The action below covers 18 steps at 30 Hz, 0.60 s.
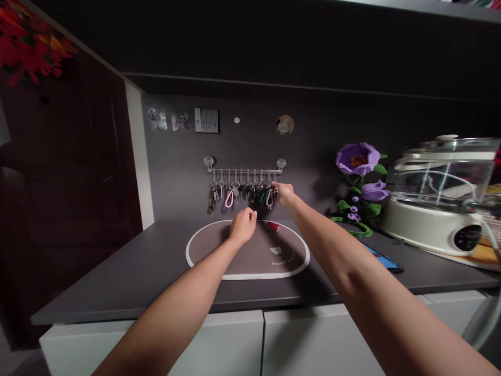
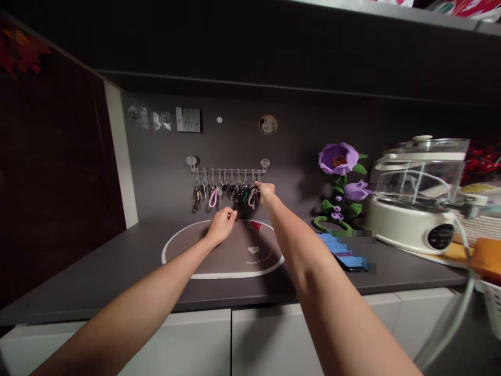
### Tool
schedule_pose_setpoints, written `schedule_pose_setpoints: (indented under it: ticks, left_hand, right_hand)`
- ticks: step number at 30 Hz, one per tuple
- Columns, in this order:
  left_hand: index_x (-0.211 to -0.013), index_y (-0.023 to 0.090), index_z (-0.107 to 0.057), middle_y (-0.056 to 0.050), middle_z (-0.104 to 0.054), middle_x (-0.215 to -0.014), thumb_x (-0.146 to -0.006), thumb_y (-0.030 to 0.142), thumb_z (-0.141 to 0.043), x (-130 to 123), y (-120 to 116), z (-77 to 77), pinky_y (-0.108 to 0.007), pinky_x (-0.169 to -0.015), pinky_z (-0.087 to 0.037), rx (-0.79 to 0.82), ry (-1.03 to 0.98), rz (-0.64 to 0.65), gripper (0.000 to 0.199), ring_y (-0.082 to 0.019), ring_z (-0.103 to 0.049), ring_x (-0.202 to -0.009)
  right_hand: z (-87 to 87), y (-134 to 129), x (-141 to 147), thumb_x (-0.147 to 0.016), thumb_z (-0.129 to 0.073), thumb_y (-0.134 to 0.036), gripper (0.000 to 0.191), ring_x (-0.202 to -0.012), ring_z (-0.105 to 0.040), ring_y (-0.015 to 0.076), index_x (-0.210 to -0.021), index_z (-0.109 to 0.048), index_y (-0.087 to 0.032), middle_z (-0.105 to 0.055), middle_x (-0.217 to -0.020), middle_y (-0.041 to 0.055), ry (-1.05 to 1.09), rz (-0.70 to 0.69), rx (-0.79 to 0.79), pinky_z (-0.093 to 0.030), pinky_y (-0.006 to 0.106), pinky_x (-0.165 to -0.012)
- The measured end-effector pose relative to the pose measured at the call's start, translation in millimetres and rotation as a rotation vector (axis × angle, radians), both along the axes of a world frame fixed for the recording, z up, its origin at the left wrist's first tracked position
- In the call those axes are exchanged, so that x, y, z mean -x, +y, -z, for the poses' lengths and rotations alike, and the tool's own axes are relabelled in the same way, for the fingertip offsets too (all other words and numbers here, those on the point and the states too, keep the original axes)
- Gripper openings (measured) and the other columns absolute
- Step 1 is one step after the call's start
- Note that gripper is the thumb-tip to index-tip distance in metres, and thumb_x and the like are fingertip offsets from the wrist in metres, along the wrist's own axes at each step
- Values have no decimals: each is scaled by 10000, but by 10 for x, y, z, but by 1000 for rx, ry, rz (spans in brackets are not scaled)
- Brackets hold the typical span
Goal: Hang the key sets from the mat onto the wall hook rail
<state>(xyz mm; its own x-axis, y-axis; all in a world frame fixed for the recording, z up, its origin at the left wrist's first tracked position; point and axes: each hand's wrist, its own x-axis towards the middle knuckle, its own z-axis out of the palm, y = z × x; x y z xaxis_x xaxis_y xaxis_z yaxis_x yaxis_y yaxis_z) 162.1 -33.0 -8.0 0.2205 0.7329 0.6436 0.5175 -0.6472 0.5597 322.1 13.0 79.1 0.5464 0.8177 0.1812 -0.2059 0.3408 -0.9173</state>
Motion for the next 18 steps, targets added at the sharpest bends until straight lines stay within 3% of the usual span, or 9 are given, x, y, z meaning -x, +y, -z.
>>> schedule_pose_setpoints:
  ticks: [5,13,18]
  left_hand:
    - [-740,170,-522,-63,-595,-733,-849,317,-363,1,13,10,-278,-678,-372,9,34,-13,242,-161,-529,-691]
    - [-763,168,-539,-97,-621,-820,-846,298,-372,-17,41,63,-289,-724,-382,23,106,29,227,-182,-561,-773]
    - [-776,168,-548,-85,-618,-805,-839,289,-388,-19,38,80,-286,-732,-382,24,109,60,211,-175,-555,-765]
  right_hand:
    - [71,25,-36,-639,-637,-95,149,-391,-419,65,-573,-512,-142,-492,-432,-30,-18,-48,-46,-378,197,-395]
    - [156,79,-102,-670,-616,-143,109,-369,-417,56,-598,-535,-131,-501,-429,-41,-120,-103,-114,-323,182,-370]
    - [184,83,-130,-659,-643,-196,130,-360,-374,43,-610,-541,-132,-467,-404,-61,-231,-35,-124,-304,172,-380]
